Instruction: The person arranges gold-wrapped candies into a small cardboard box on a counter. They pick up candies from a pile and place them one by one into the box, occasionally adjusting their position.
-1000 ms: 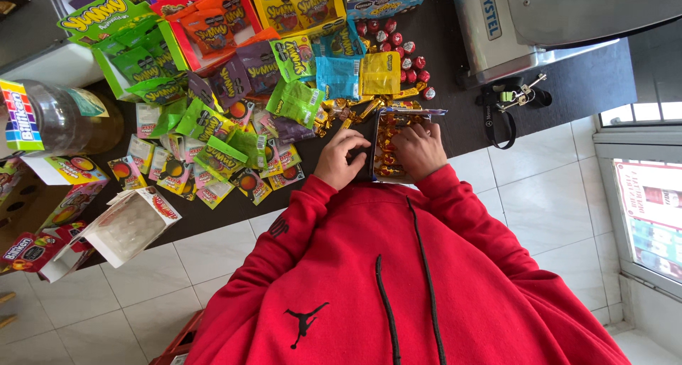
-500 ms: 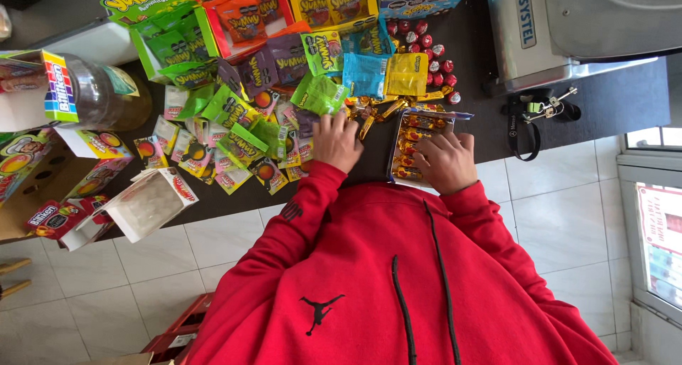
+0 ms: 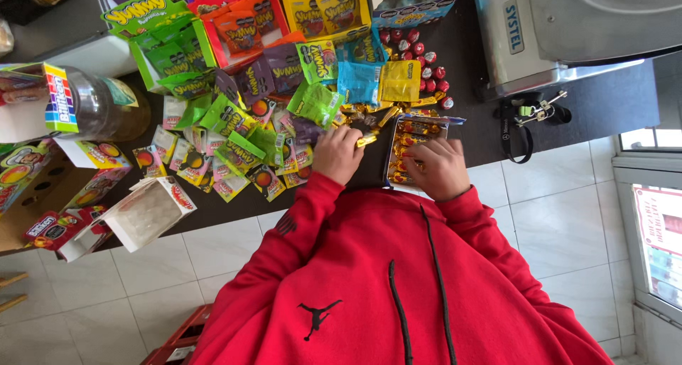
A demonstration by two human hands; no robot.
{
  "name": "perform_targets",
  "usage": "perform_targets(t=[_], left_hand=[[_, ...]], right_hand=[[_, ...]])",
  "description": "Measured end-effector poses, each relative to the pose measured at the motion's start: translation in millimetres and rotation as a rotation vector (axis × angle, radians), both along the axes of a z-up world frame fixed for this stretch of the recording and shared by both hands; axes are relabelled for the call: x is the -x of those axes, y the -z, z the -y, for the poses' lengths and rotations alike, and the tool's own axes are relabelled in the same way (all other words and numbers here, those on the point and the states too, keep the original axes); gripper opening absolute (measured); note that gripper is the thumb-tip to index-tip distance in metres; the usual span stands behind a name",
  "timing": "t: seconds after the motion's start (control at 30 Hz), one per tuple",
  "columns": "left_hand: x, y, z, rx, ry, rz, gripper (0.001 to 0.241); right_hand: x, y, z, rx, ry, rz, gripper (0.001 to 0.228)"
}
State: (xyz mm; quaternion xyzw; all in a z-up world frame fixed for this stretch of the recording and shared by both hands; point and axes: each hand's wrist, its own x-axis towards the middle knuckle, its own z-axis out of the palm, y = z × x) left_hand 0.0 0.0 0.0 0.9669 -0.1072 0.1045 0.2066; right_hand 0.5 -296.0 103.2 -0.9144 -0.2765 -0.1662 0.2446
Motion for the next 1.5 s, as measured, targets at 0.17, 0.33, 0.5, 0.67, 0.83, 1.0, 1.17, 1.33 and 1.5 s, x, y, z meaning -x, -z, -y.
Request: perform_targets(t=[0.17, 0.33, 0.5, 0.67, 0.83, 1.0, 1.17, 1.33, 1.5], left_hand=[[9.0, -74.2, 8.5, 0.427, 0.093, -0.100, 0.027], [13.9, -112.4, 32.5, 0.722, 0.204, -0.099, 0.036], [18.8, -112.0, 48.6, 0.964, 0.249, -0.257, 0.068], [18.0, -92.3, 42.1, 0.845, 0.297, -0.339, 0.075], [16.8, -91.9, 38.5, 0.569, 0.234, -0.500, 0.061], [19.0, -54.9, 48.6, 0.402, 0.144, -0.786, 0.086], [20.3, -35.7, 51.4, 0.434, 0.104, -0.817, 0.082], [18.9, -31.7, 51.9, 0.448, 0.099, -0.825, 0.082], [22.2, -21.6, 52.0, 0.456, 0.097, -0.802, 0.079]], right_hand=[[-2.6, -26.7, -23.4, -0.260, -0.070, -0.162, 0.028], [-2.2, -49.7, -28.0, -0.415, -0.154, -0.276, 0.055], [1.7, -38.0, -13.2, -0.347, -0.143, -0.367, 0.054], [6.5, 5.9, 25.3, -0.061, -0.082, -0.316, 0.050], [17.2, 37.4, 33.0, 0.230, 0.010, -0.116, 0.041], [15.9, 55.8, 17.9, 0.422, 0.086, -0.215, 0.041], [11.3, 80.2, 19.3, 0.459, 0.068, -0.306, 0.040], [9.9, 65.2, 9.6, 0.538, 0.155, -0.410, 0.031], [10.7, 45.2, 3.0, 0.559, 0.179, -0.386, 0.041]])
